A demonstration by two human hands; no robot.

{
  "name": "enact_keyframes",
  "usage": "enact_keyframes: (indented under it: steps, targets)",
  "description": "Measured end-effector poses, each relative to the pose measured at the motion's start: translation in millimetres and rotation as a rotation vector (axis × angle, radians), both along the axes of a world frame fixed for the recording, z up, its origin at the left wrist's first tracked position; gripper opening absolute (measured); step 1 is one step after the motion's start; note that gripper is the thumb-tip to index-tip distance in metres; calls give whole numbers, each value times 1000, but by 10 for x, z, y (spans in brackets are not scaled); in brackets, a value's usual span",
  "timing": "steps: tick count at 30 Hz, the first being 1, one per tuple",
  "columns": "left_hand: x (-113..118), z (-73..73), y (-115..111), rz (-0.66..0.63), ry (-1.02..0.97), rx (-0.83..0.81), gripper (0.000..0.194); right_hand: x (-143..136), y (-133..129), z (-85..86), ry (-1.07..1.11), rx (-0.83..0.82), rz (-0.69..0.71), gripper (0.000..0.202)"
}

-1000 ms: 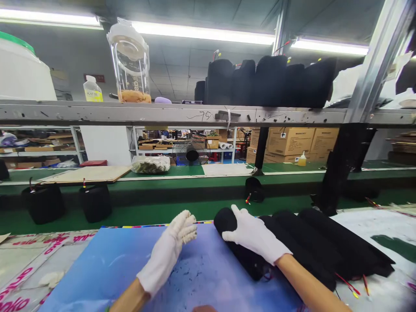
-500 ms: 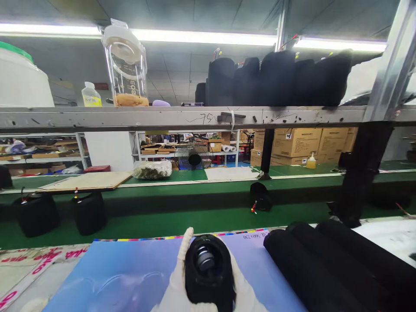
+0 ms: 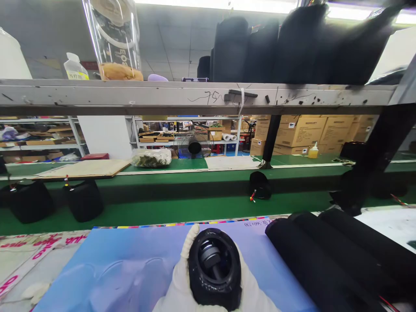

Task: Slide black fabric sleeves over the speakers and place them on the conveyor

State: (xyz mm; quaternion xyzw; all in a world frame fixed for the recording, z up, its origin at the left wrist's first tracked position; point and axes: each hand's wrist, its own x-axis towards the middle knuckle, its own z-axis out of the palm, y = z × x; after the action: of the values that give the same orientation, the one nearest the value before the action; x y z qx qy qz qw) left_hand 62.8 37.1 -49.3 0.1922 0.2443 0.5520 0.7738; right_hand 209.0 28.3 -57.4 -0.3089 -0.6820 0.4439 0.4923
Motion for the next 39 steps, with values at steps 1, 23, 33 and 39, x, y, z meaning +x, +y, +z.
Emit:
enact_keyframes:
  steps: [1, 23, 33, 39]
  targets:
    - [6, -35, 4, 13, -14, 4, 35, 2, 2, -4, -2, -1, -1, 39]
    - [-133, -331, 45, -30, 202, 356, 97, -9, 29, -78, 95, -68, 104, 50]
    - [-283, -177, -32, 155, 869, 683, 87, 37, 78, 161, 134, -99, 224, 96]
    - [-354, -88, 82, 249, 1010, 747, 33, 19, 22, 530, 113, -129, 151, 37]
